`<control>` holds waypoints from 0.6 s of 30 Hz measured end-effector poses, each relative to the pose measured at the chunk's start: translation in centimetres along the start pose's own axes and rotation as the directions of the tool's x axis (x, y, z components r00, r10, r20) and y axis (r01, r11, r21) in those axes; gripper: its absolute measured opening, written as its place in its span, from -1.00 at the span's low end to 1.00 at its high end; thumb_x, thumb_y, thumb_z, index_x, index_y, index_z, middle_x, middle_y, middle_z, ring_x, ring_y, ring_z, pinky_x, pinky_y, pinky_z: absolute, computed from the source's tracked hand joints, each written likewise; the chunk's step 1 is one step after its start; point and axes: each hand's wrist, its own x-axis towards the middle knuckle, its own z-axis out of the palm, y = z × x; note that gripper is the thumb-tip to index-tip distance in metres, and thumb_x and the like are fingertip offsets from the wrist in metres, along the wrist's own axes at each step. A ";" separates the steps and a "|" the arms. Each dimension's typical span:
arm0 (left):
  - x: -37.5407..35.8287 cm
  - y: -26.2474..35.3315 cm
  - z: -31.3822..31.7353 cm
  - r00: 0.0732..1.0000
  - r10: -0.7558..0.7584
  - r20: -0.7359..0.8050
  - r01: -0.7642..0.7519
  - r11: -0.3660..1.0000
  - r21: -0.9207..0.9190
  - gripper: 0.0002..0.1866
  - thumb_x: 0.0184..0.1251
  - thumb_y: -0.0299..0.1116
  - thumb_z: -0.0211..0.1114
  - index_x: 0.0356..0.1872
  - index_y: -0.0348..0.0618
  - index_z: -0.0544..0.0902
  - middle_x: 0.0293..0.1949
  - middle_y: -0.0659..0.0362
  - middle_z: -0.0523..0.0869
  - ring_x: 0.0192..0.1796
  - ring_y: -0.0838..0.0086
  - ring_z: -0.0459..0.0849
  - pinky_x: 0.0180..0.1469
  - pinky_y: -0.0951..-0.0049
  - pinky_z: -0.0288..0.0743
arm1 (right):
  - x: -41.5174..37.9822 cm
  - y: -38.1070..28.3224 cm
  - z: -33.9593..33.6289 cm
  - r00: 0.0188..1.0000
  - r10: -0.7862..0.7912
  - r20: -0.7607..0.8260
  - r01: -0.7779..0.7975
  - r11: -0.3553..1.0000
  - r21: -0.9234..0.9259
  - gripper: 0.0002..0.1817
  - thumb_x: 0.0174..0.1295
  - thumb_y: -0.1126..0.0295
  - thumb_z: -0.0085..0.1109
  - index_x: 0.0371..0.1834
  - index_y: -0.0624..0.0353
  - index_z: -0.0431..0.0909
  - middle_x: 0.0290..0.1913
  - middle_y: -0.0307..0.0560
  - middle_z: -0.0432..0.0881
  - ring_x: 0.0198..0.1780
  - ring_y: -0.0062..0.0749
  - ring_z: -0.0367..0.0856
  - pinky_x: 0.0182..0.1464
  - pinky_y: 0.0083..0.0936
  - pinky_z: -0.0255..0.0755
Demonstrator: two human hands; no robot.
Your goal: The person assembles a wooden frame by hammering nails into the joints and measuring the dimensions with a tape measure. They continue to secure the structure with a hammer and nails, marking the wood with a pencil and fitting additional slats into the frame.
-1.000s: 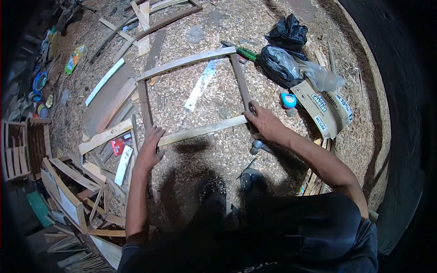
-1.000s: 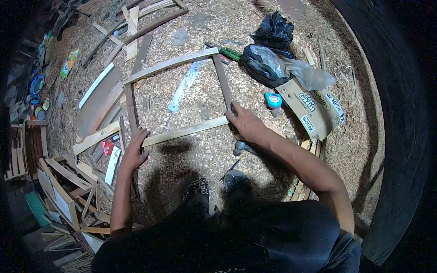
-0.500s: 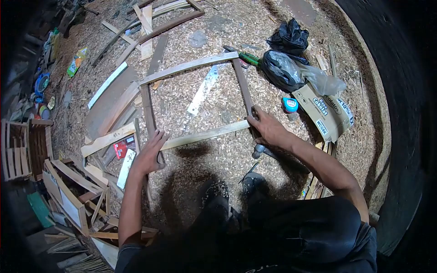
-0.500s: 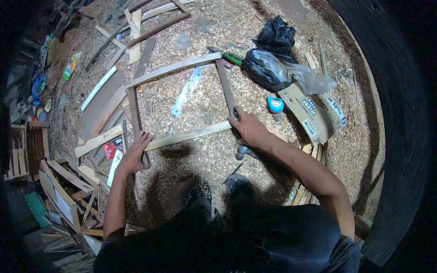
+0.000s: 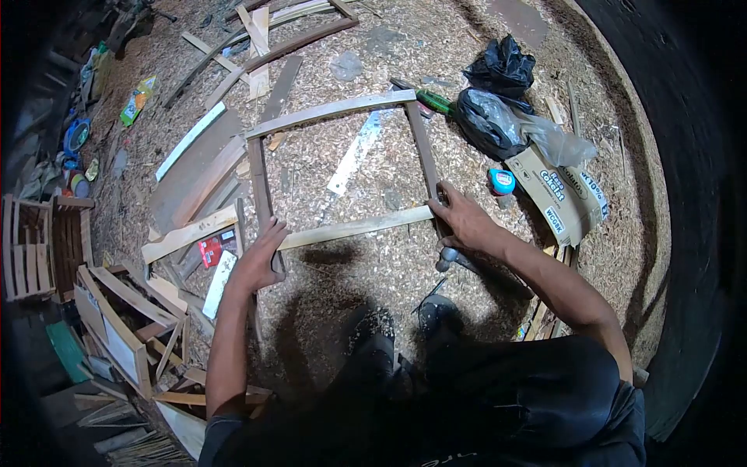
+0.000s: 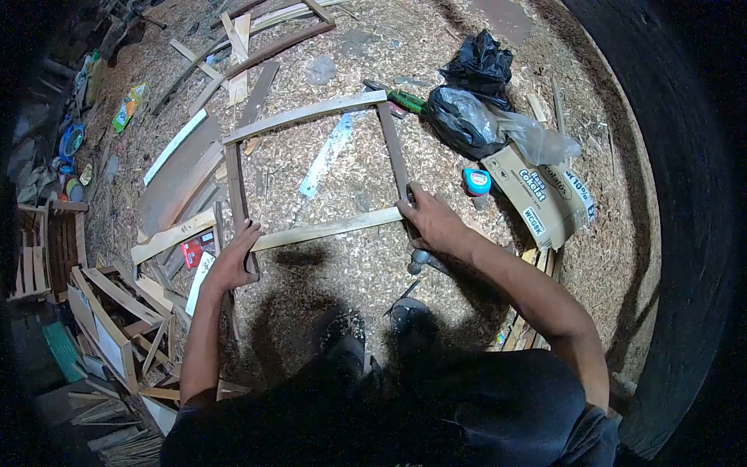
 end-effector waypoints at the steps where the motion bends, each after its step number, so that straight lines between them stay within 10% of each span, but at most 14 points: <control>1: 0.0 -0.1 0.0 1.000 0.009 0.001 -0.009 1.000 -0.002 0.14 -0.35 -0.51 0.63 0.47 -0.20 0.27 0.52 -0.04 0.26 0.62 0.10 0.04 0.59 0.21 0.08 | 0.0 0.1 0.1 1.000 -0.001 -0.012 0.001 1.000 0.001 -0.05 -0.10 0.23 0.59 0.43 0.15 0.32 0.43 0.34 0.14 0.30 0.22 0.40 0.30 -0.05 0.34; 18: -0.4 -0.1 0.3 1.000 0.007 0.016 -0.006 1.000 -0.029 0.17 -0.31 -0.50 0.62 0.52 -0.10 0.21 0.56 0.01 0.19 0.63 0.13 -0.02 0.61 0.15 0.01 | 0.0 -0.3 -0.4 1.000 0.031 -0.004 -0.031 0.999 0.025 -0.06 -0.12 0.14 0.61 0.38 0.12 0.35 0.43 0.34 0.17 0.37 0.20 0.32 0.31 0.00 0.31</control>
